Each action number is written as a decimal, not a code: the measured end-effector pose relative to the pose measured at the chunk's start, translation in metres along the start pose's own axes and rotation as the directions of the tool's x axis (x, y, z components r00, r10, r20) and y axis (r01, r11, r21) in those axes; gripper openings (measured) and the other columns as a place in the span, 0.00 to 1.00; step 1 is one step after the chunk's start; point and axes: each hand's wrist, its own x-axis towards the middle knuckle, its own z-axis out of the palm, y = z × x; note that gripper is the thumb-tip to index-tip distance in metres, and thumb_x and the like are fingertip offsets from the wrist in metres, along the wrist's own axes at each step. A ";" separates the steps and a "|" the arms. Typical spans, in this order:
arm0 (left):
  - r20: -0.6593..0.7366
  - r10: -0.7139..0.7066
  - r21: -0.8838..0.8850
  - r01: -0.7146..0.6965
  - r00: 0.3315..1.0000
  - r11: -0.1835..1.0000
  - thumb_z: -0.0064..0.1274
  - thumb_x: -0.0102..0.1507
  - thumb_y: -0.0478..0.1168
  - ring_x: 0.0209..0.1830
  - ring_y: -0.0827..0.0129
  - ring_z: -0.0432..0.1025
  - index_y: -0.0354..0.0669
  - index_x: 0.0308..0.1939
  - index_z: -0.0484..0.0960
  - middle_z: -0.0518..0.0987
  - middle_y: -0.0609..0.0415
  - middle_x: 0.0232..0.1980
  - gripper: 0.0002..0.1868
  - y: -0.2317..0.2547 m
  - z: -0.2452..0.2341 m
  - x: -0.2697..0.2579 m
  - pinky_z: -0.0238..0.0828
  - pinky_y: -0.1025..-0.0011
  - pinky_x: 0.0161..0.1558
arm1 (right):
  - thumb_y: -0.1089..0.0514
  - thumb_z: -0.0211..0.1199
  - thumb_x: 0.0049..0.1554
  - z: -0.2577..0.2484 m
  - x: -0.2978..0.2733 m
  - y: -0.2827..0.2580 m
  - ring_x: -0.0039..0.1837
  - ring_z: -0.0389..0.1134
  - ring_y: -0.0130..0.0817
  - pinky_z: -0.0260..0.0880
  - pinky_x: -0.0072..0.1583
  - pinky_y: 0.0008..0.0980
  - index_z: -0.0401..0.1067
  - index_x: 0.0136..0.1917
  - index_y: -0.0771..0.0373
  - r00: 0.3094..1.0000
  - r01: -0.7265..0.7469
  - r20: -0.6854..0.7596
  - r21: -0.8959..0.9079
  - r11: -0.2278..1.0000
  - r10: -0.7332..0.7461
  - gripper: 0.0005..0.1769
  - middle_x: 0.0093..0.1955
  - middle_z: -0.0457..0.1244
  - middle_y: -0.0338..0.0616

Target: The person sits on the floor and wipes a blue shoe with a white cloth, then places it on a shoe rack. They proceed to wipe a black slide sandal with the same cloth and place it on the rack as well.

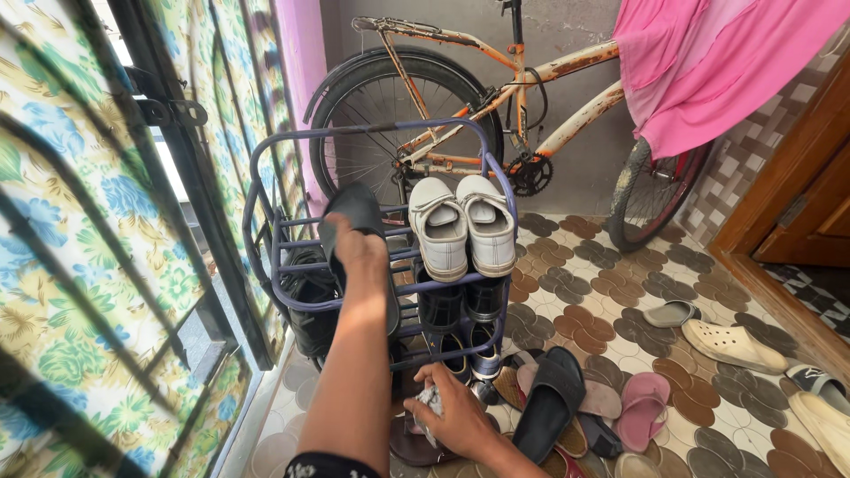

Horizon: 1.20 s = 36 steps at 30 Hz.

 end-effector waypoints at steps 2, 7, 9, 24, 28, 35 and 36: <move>-0.025 -0.034 0.333 0.041 0.999 0.942 0.52 0.70 0.54 0.66 0.60 0.70 0.25 0.64 0.71 0.75 0.43 0.68 0.33 -0.019 -0.009 -0.008 0.61 0.61 0.70 | 0.45 0.68 0.54 -0.002 -0.004 0.004 0.52 0.71 0.44 0.69 0.53 0.39 0.66 0.60 0.58 0.997 -0.013 0.071 -0.028 1.000 0.015 0.26 0.50 0.65 0.47; -0.095 -0.072 0.523 0.112 0.993 0.845 0.49 0.67 0.54 0.67 0.56 0.68 0.26 0.63 0.74 0.75 0.41 0.66 0.33 -0.007 0.014 -0.046 0.59 0.54 0.68 | 0.45 0.67 0.56 -0.006 -0.010 0.010 0.56 0.72 0.42 0.70 0.56 0.37 0.69 0.64 0.55 0.994 0.008 0.110 0.003 1.000 -0.009 0.27 0.52 0.66 0.47; -0.065 -0.082 0.440 0.102 0.995 0.892 0.49 0.67 0.51 0.66 0.54 0.68 0.25 0.65 0.71 0.73 0.40 0.67 0.32 0.016 0.038 -0.082 0.61 0.52 0.68 | 0.45 0.68 0.54 -0.006 -0.013 0.010 0.57 0.71 0.42 0.69 0.57 0.37 0.69 0.64 0.56 0.993 0.009 0.115 0.001 1.000 -0.009 0.27 0.53 0.67 0.46; 0.454 -0.885 0.885 -0.162 0.103 0.436 0.53 0.66 0.46 0.70 0.60 0.67 0.37 0.75 0.60 0.68 0.45 0.73 0.36 0.190 0.111 -0.459 0.62 0.63 0.70 | 0.54 0.69 0.57 0.015 0.032 -0.031 0.57 0.70 0.46 0.72 0.56 0.39 0.69 0.69 0.56 0.923 0.381 -0.033 -0.065 0.922 -0.383 0.27 0.61 0.63 0.46; 0.373 -0.905 0.923 -0.182 0.203 0.340 0.53 0.67 0.46 0.71 0.60 0.67 0.37 0.75 0.60 0.68 0.45 0.73 0.36 0.198 0.086 -0.445 0.62 0.62 0.70 | 0.61 0.67 0.55 0.011 0.062 -0.067 0.59 0.69 0.50 0.72 0.55 0.42 0.68 0.70 0.57 0.765 0.564 -0.086 -0.387 0.729 -0.638 0.29 0.66 0.61 0.51; 0.258 -0.883 0.958 -0.223 0.393 0.180 0.53 0.67 0.48 0.71 0.60 0.67 0.38 0.75 0.61 0.69 0.45 0.73 0.36 0.247 0.074 -0.456 0.62 0.62 0.70 | 0.58 0.69 0.52 0.029 0.093 -0.061 0.53 0.70 0.49 0.72 0.48 0.43 0.70 0.67 0.60 0.841 0.470 0.068 -0.580 0.665 -0.536 0.29 0.66 0.63 0.52; 0.240 -0.877 0.964 -0.208 0.417 0.165 0.53 0.67 0.48 0.71 0.60 0.67 0.38 0.75 0.61 0.69 0.45 0.73 0.36 0.255 0.071 -0.453 0.62 0.62 0.70 | 0.58 0.69 0.55 0.033 0.092 -0.057 0.53 0.70 0.48 0.72 0.49 0.43 0.71 0.68 0.60 0.847 0.459 0.081 -0.611 0.645 -0.526 0.27 0.65 0.64 0.50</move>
